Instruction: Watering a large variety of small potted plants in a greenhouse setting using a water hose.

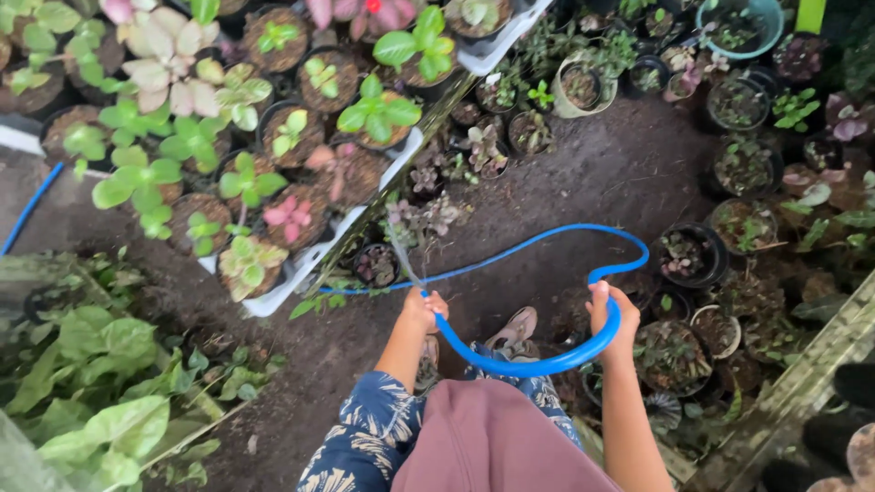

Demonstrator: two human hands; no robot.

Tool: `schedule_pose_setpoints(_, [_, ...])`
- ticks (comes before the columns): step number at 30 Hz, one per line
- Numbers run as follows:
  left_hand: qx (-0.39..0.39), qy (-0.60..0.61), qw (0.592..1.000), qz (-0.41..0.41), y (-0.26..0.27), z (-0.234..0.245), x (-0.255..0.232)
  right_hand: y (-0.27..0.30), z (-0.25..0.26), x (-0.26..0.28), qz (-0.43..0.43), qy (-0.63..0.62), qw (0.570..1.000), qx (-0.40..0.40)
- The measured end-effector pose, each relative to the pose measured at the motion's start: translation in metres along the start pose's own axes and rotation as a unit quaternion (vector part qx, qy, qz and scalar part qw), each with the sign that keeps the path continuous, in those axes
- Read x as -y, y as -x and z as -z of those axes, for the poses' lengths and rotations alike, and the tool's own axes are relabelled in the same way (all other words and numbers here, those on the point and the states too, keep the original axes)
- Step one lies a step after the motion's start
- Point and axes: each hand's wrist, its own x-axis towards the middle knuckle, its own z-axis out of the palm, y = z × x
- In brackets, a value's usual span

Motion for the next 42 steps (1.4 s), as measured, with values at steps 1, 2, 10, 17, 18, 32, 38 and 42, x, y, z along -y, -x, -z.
schedule_pose_setpoints(1, [0.000,0.000,1.000,0.000,0.002,0.011,-0.008,0.011,-0.008,-0.001,0.000,0.000,1.000,0.000])
schedule_pose_setpoints(2, [0.006,-0.006,1.000,-0.004,0.003,0.021,-0.016,0.021,-0.016,-0.002,-0.009,0.003,1.000,0.002])
schedule_pose_setpoints(10, [0.144,-0.176,0.972,0.058,0.024,-0.011,0.003,0.082,-0.025,-0.009,-0.086,-0.085,0.993,-0.008])
schedule_pose_setpoints(17, [0.164,-0.236,0.951,0.113,0.024,-0.033,0.030,0.112,0.002,-0.018,-0.075,-0.118,0.988,-0.066])
schedule_pose_setpoints(18, [0.161,-0.234,0.953,0.103,0.021,-0.029,0.027,0.114,0.005,-0.022,-0.072,-0.108,0.988,-0.077])
schedule_pose_setpoints(32, [0.087,-0.238,0.966,0.049,0.038,-0.040,0.000,0.130,-0.014,-0.025,-0.128,-0.062,0.987,-0.069])
schedule_pose_setpoints(38, [0.187,-0.371,0.897,0.151,0.023,-0.132,0.084,0.107,0.014,-0.023,-0.140,-0.127,0.980,-0.063])
schedule_pose_setpoints(42, [0.198,-0.404,0.878,0.164,0.026,-0.198,0.147,0.074,0.037,-0.042,-0.178,-0.267,0.946,-0.040])
